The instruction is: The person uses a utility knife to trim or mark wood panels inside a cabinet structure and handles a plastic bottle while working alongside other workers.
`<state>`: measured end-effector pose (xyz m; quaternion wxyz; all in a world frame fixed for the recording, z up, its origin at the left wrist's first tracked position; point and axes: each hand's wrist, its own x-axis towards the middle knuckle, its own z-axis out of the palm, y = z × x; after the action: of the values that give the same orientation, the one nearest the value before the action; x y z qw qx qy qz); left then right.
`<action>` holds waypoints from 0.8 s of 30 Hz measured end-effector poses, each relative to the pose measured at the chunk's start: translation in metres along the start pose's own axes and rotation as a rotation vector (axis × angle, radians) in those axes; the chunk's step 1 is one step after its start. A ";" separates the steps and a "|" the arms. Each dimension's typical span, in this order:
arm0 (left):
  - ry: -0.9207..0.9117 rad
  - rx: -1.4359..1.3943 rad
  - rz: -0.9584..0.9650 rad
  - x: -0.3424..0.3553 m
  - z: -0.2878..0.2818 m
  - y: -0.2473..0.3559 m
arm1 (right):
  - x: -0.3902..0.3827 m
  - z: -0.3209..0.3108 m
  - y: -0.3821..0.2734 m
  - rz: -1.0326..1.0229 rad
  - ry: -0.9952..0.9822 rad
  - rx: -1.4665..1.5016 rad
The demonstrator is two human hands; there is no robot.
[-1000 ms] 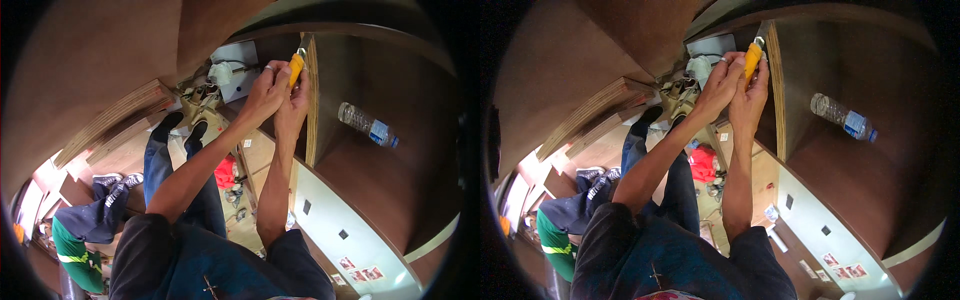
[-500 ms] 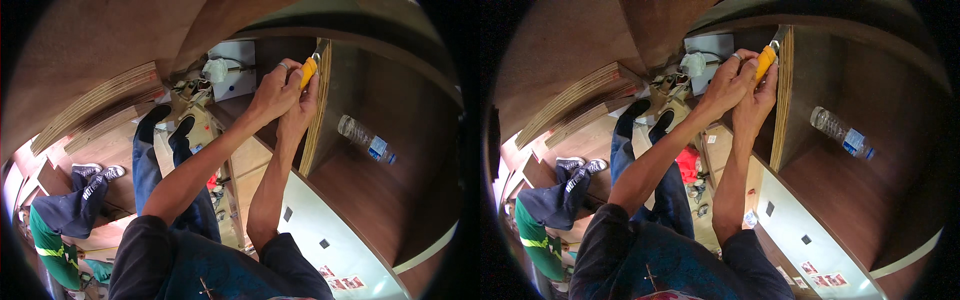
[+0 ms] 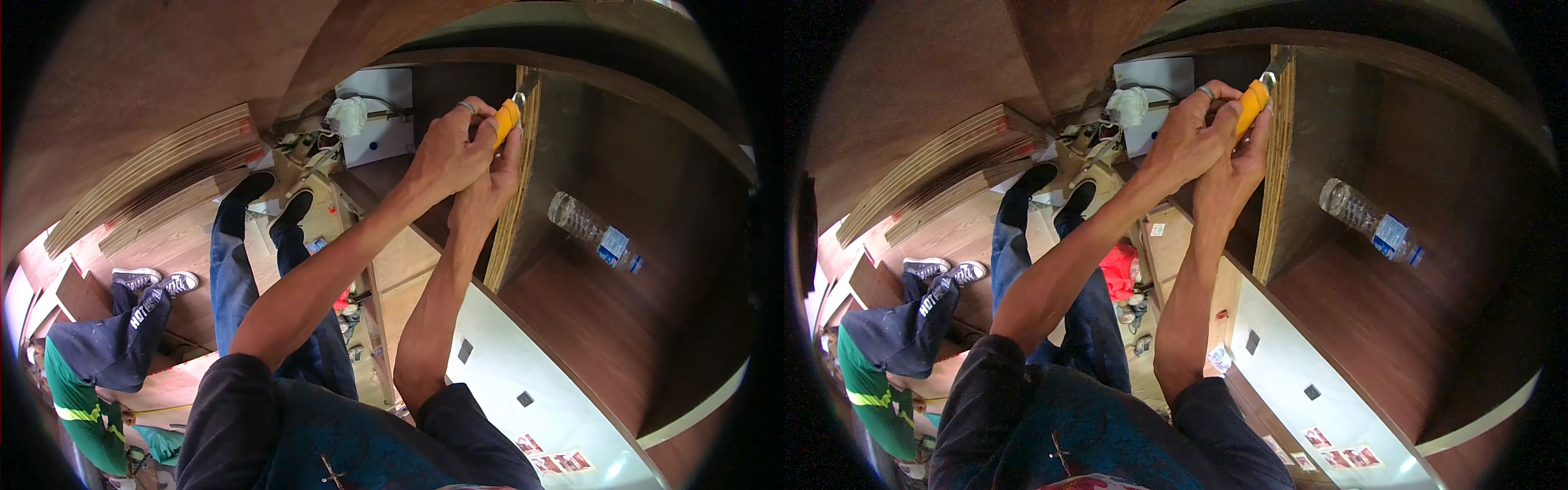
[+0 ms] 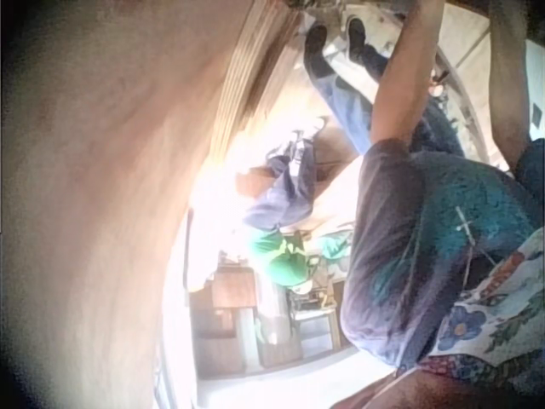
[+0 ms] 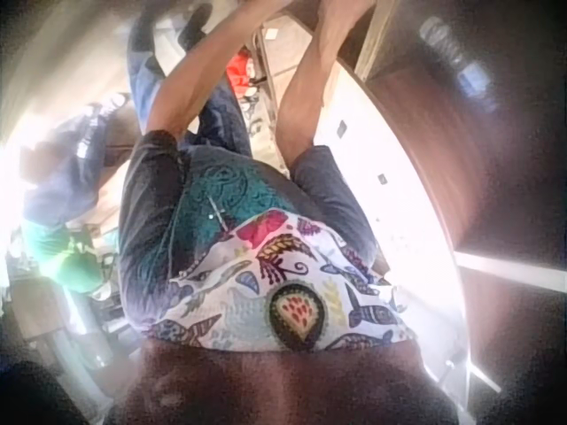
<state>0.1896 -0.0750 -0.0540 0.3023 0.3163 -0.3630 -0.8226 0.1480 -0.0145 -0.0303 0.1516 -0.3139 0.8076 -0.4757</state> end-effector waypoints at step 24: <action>0.003 0.014 -0.022 -0.001 0.001 0.006 | 0.003 -0.003 0.001 0.053 -0.036 0.077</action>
<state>0.1906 -0.0772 -0.0484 0.2917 0.3236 -0.3648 -0.8229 0.1436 -0.0140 -0.0294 0.1908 -0.2948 0.7939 -0.4964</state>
